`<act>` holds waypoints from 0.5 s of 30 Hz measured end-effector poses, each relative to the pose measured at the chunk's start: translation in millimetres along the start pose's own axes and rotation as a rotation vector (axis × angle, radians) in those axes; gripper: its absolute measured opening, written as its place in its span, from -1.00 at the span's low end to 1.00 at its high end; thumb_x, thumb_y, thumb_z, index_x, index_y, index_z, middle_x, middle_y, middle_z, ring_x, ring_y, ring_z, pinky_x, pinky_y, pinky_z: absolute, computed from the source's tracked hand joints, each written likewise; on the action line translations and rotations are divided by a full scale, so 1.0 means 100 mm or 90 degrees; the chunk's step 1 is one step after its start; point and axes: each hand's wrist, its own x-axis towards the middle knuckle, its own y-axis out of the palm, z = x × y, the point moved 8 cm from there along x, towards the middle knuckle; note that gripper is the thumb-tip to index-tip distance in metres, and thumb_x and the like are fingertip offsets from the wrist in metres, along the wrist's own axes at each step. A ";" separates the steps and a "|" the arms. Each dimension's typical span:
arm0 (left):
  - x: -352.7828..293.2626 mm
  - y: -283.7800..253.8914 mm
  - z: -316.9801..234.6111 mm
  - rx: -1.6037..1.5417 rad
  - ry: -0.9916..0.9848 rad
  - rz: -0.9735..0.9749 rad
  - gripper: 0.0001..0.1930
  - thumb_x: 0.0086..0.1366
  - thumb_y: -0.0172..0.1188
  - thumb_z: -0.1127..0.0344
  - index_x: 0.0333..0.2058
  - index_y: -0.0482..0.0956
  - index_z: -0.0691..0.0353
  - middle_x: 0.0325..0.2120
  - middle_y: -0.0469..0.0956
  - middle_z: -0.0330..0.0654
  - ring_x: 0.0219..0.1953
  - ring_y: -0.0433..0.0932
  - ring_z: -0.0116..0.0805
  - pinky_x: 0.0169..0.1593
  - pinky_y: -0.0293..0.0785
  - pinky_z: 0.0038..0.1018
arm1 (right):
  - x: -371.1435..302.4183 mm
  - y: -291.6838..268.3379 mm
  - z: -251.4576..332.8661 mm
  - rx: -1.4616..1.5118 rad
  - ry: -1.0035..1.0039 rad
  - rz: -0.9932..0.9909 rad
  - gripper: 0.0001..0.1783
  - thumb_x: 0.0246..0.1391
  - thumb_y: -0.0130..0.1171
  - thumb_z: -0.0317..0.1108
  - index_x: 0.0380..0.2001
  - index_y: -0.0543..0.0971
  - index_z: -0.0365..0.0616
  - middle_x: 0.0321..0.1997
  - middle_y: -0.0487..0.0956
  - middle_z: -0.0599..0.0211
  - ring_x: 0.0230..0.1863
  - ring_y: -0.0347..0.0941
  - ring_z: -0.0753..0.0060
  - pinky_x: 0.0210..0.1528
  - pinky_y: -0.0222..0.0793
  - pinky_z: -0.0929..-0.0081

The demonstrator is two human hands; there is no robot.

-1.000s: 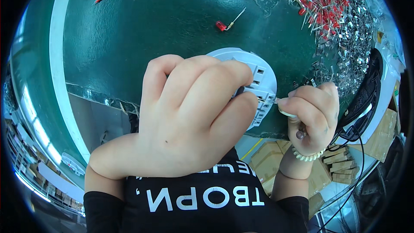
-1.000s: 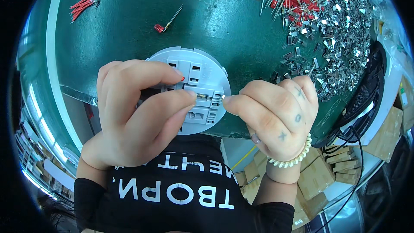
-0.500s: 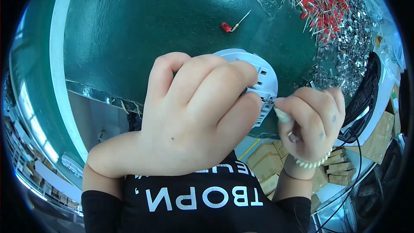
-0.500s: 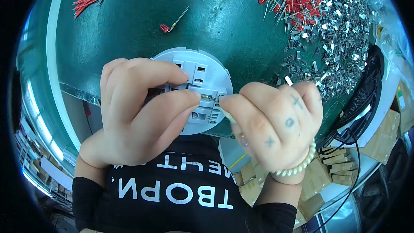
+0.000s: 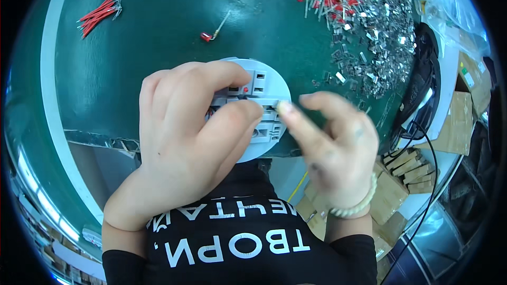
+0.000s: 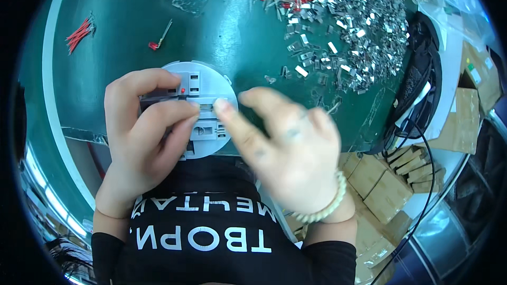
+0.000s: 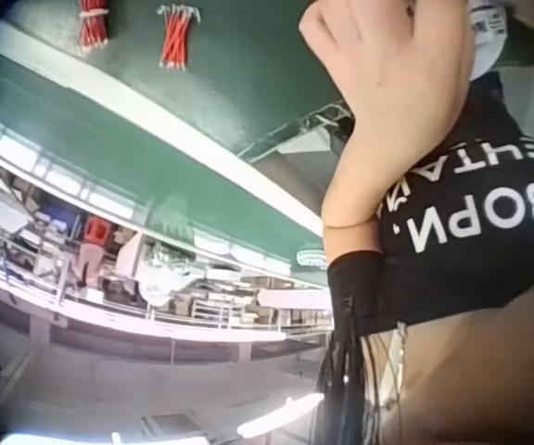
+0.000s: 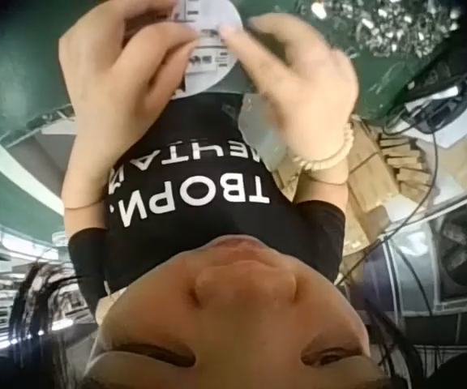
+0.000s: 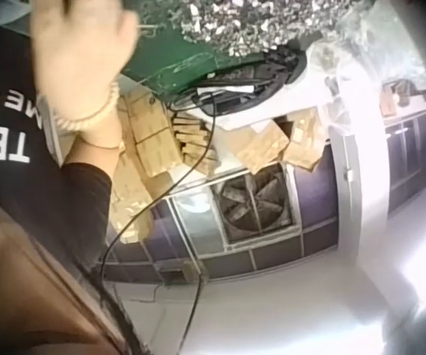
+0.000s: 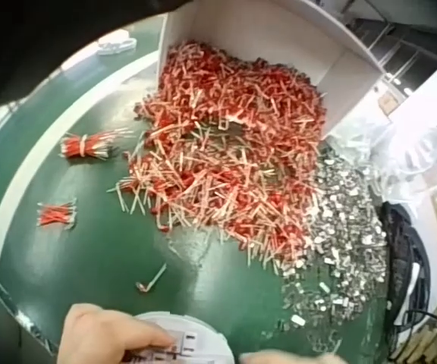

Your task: The person is assembling small electronic components by inserting red pins into a circular plastic mounting plate on a factory workbench.

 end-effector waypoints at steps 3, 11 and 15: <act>0.03 -0.04 -0.01 -0.004 0.006 0.005 -0.75 -0.06 0.39 0.52 -0.35 0.62 0.12 -0.15 0.50 -0.14 -0.10 0.45 -0.16 -0.06 0.37 -0.34 | -0.04 -0.20 -0.46 0.020 0.177 -0.063 -0.64 -0.17 0.33 -0.50 -0.19 0.69 0.02 -0.34 0.58 0.39 -0.48 0.44 0.44 -0.42 0.30 0.43; 0.03 -0.01 0.02 -0.020 -0.014 0.029 -0.74 -0.07 0.38 0.53 -0.36 0.61 0.13 -0.14 0.48 -0.13 -0.08 0.44 -0.16 -0.05 0.38 -0.34 | 0.09 -0.03 -0.59 -0.005 0.211 -0.048 -0.69 -0.21 0.35 -0.53 -0.30 0.68 0.03 -0.41 0.57 0.38 -0.47 0.50 0.32 -0.39 0.39 0.37; 0.04 0.00 0.04 -0.041 -0.012 0.031 -0.72 -0.09 0.38 0.54 -0.35 0.60 0.11 -0.14 0.46 -0.14 -0.08 0.43 -0.15 -0.05 0.38 -0.34 | 0.12 -0.09 -0.43 0.162 0.190 -0.098 -0.64 -0.25 0.32 -0.57 -0.29 0.69 0.05 -0.39 0.56 0.41 -0.47 0.49 0.34 -0.40 0.40 0.37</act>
